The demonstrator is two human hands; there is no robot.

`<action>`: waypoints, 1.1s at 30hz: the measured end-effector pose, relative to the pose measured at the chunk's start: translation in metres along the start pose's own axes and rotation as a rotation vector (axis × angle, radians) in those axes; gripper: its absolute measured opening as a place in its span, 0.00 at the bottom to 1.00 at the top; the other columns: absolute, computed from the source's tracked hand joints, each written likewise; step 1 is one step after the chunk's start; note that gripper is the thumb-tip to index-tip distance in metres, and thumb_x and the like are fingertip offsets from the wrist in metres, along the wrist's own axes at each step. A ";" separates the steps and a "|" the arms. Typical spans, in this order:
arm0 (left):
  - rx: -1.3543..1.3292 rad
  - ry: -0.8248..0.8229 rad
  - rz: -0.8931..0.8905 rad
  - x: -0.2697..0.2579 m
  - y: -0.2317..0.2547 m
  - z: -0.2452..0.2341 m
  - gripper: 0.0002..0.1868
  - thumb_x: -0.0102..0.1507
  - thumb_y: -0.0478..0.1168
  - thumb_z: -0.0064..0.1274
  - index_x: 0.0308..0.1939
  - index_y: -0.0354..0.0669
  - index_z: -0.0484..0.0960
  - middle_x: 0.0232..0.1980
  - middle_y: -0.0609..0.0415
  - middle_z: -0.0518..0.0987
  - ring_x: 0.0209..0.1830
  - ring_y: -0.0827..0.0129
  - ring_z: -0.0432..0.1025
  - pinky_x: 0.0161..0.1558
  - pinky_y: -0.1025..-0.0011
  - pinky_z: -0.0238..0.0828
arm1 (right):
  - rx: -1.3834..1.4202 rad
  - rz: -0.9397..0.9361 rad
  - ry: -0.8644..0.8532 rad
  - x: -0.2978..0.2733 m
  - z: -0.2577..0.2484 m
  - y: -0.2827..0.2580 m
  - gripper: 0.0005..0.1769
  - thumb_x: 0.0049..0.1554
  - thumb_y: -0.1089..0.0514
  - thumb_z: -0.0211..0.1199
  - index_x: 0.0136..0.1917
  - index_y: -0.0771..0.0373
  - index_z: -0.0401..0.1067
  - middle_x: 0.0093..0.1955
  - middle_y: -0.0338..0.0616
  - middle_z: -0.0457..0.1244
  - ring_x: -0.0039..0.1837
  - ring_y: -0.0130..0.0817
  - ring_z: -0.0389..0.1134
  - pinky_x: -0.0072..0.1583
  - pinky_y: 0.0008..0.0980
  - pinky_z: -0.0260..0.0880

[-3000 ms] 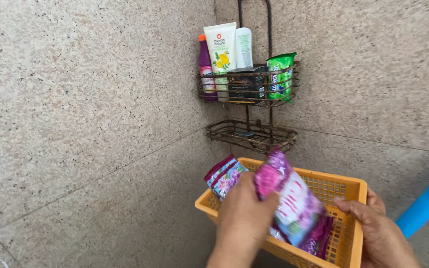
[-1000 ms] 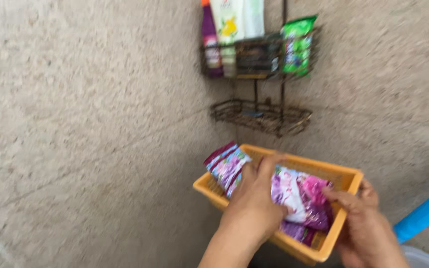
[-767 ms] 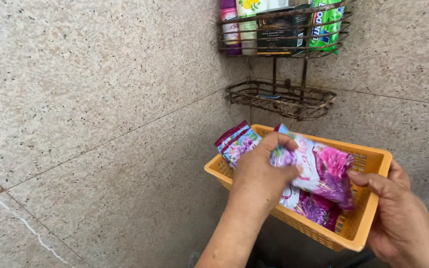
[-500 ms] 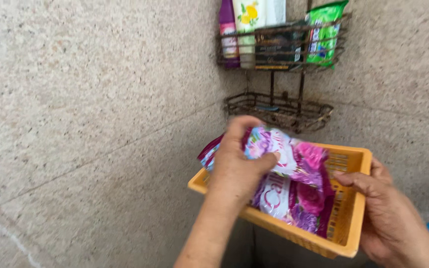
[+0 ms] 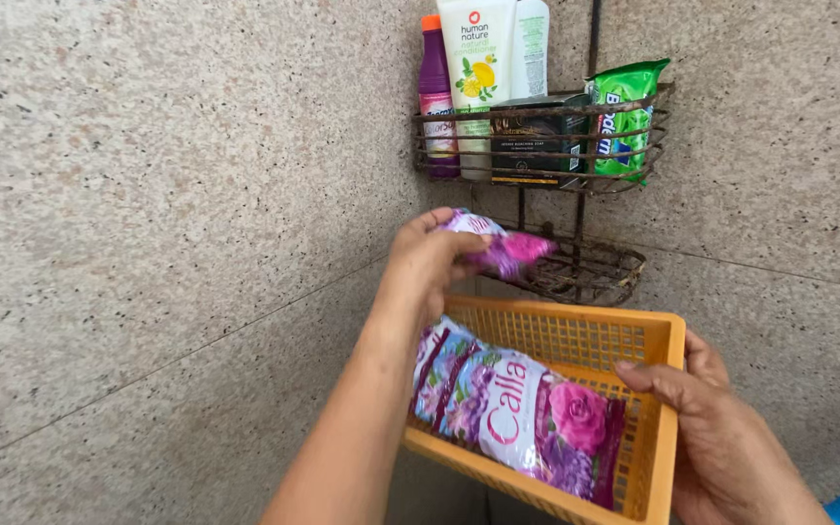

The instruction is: The person cuts open small sachets of Calla floral fresh using green-handled scissors and places them into a wall-mounted wire caddy in a bathroom. The person repeatedly picks sachets from a yellow basket, cuts them, and arranges them in the caddy alongside other toiletries.

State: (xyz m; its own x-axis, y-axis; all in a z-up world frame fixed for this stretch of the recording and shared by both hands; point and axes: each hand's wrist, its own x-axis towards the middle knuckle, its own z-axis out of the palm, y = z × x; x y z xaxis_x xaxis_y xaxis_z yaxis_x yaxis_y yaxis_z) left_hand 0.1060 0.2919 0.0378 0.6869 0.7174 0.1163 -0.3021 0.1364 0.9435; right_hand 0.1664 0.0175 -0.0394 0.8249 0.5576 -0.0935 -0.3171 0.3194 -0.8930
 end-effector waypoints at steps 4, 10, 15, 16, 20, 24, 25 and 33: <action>0.121 0.026 0.147 0.060 -0.013 -0.004 0.30 0.50 0.21 0.58 0.57 0.38 0.78 0.44 0.45 0.83 0.37 0.63 0.78 0.35 0.70 0.73 | 0.048 0.071 0.003 0.012 -0.018 0.015 0.44 0.55 0.63 0.66 0.80 0.49 0.52 0.67 0.59 0.60 0.68 0.59 0.68 0.61 0.70 0.68; 0.583 0.173 0.576 0.117 -0.056 -0.008 0.24 0.44 0.22 0.63 0.42 0.43 0.88 0.43 0.49 0.85 0.44 0.58 0.78 0.49 0.66 0.75 | -0.072 -0.113 0.014 0.062 -0.058 0.039 0.47 0.46 0.65 0.68 0.78 0.63 0.59 0.66 0.61 0.66 0.68 0.54 0.69 0.67 0.57 0.66; 0.825 0.273 0.874 0.138 -0.072 -0.019 0.25 0.45 0.22 0.59 0.43 0.46 0.89 0.49 0.43 0.81 0.54 0.48 0.76 0.59 0.60 0.73 | -0.109 -0.143 -0.058 0.087 -0.092 0.049 0.50 0.41 0.69 0.70 0.77 0.68 0.61 0.66 0.64 0.68 0.69 0.56 0.70 0.69 0.57 0.64; 0.870 0.256 0.885 0.141 -0.071 -0.021 0.25 0.44 0.22 0.60 0.43 0.45 0.89 0.51 0.42 0.81 0.54 0.47 0.75 0.58 0.59 0.73 | -0.103 -0.140 -0.032 0.088 -0.097 0.053 0.50 0.41 0.70 0.70 0.78 0.67 0.61 0.66 0.63 0.68 0.69 0.56 0.69 0.69 0.57 0.64; 1.125 0.218 0.804 0.137 -0.070 -0.026 0.24 0.47 0.23 0.61 0.45 0.48 0.89 0.54 0.41 0.78 0.54 0.43 0.73 0.54 0.54 0.71 | -0.026 -0.144 0.028 0.090 -0.110 0.065 0.50 0.42 0.71 0.68 0.78 0.64 0.58 0.67 0.62 0.69 0.69 0.56 0.70 0.68 0.58 0.65; 1.232 0.491 0.512 0.130 -0.056 0.000 0.13 0.66 0.35 0.59 0.54 0.39 0.82 0.54 0.36 0.76 0.52 0.42 0.74 0.53 0.51 0.74 | -0.058 -0.124 0.091 0.089 -0.107 0.071 0.53 0.43 0.74 0.66 0.81 0.64 0.57 0.68 0.64 0.67 0.69 0.58 0.69 0.68 0.59 0.65; 1.450 0.453 0.453 0.123 -0.052 0.002 0.11 0.64 0.34 0.58 0.51 0.40 0.84 0.62 0.39 0.71 0.54 0.46 0.73 0.53 0.55 0.76 | -0.049 -0.109 0.086 0.086 -0.106 0.071 0.53 0.43 0.74 0.66 0.81 0.63 0.56 0.68 0.64 0.67 0.70 0.58 0.69 0.69 0.59 0.65; 1.551 0.492 0.790 0.058 -0.041 0.002 0.27 0.53 0.28 0.54 0.55 0.51 0.86 0.64 0.46 0.68 0.58 0.45 0.68 0.55 0.52 0.72 | -0.058 -0.088 0.084 0.082 -0.113 0.067 0.55 0.41 0.73 0.67 0.81 0.59 0.54 0.69 0.61 0.64 0.70 0.56 0.65 0.69 0.59 0.63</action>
State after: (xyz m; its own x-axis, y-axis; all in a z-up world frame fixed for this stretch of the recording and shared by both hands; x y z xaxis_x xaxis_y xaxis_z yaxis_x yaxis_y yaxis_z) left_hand 0.1600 0.3265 0.0067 0.3778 0.4442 0.8124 0.5981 -0.7869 0.1522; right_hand 0.2653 -0.0016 -0.1569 0.8854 0.4624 -0.0477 -0.2159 0.3181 -0.9232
